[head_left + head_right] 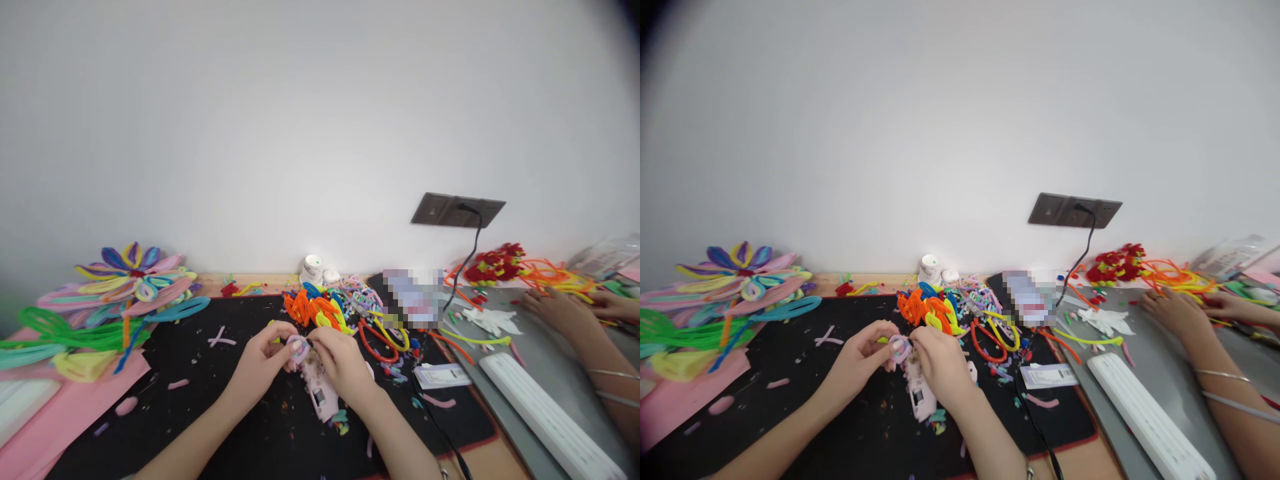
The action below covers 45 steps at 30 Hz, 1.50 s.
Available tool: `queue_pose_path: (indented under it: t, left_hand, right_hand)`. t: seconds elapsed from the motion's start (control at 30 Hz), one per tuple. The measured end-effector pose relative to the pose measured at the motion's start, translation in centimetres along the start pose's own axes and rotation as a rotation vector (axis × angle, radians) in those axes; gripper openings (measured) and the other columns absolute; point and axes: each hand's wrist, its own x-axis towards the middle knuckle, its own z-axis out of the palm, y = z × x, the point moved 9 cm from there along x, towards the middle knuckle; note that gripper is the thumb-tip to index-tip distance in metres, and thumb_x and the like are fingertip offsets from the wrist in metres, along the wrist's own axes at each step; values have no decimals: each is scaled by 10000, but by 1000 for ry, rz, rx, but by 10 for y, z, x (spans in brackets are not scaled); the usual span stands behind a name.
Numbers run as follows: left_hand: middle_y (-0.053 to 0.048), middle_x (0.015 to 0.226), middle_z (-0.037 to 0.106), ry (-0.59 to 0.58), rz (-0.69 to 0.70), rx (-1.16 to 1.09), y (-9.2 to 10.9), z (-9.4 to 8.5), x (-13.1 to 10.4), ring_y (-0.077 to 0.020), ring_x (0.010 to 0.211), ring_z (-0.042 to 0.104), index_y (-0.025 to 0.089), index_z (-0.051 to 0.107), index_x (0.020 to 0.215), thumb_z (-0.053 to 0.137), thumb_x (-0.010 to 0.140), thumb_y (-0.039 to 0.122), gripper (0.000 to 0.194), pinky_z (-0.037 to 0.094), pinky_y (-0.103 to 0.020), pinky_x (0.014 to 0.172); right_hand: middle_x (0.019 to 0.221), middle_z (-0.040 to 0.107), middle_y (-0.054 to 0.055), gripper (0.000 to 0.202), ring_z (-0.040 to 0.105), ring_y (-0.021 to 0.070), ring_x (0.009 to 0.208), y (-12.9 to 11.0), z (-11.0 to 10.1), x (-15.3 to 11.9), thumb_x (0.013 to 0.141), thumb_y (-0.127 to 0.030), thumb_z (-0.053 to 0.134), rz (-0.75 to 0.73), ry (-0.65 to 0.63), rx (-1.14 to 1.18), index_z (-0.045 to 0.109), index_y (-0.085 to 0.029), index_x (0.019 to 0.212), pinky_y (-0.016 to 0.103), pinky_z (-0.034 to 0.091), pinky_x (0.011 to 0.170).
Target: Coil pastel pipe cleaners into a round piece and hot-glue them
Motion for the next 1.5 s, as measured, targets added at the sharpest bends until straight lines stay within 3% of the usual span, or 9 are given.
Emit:
queue_pose_path:
  t: [0.53, 0.83, 1.1, 1.5]
  left_hand:
    - [31, 651, 626, -13, 13, 8, -2, -1, 1, -108, 471, 578, 175, 622, 804, 700, 728, 281, 151, 477, -242, 502]
    - [18, 753, 650, -9, 32, -4, -2, -2, 1, -107, 487, 590, 187, 590, 866, 699, 737, 295, 200, 482, -242, 497]
    - [28, 687, 634, -13, 28, 12, -2, -2, 2, -102, 469, 576, 175, 598, 825, 695, 738, 291, 174, 471, -237, 496]
    - [30, 788, 625, -28, 59, 4, -6, -2, 0, -94, 499, 586, 191, 589, 881, 673, 787, 286, 158, 470, -235, 506]
  right_hand:
    - [792, 632, 20, 200, 603, 171, 713, 2, 2, -1, 943, -133, 426, 15, -17, 6, 598, -228, 904, 278, 469, 668]
    - [780, 627, 16, 193, 588, 161, 697, -1, -1, 0, 937, -121, 428, -5, 7, 5, 585, -220, 888, 262, 457, 652]
    - [779, 626, 18, 198, 587, 160, 693, -1, -1, 0, 942, -126, 422, -8, 3, 8, 596, -212, 902, 266, 455, 655]
    - [774, 625, 15, 194, 584, 160, 687, 2, 0, -1, 931, -119, 433, 3, 7, 14, 600, -210, 893, 269, 453, 648]
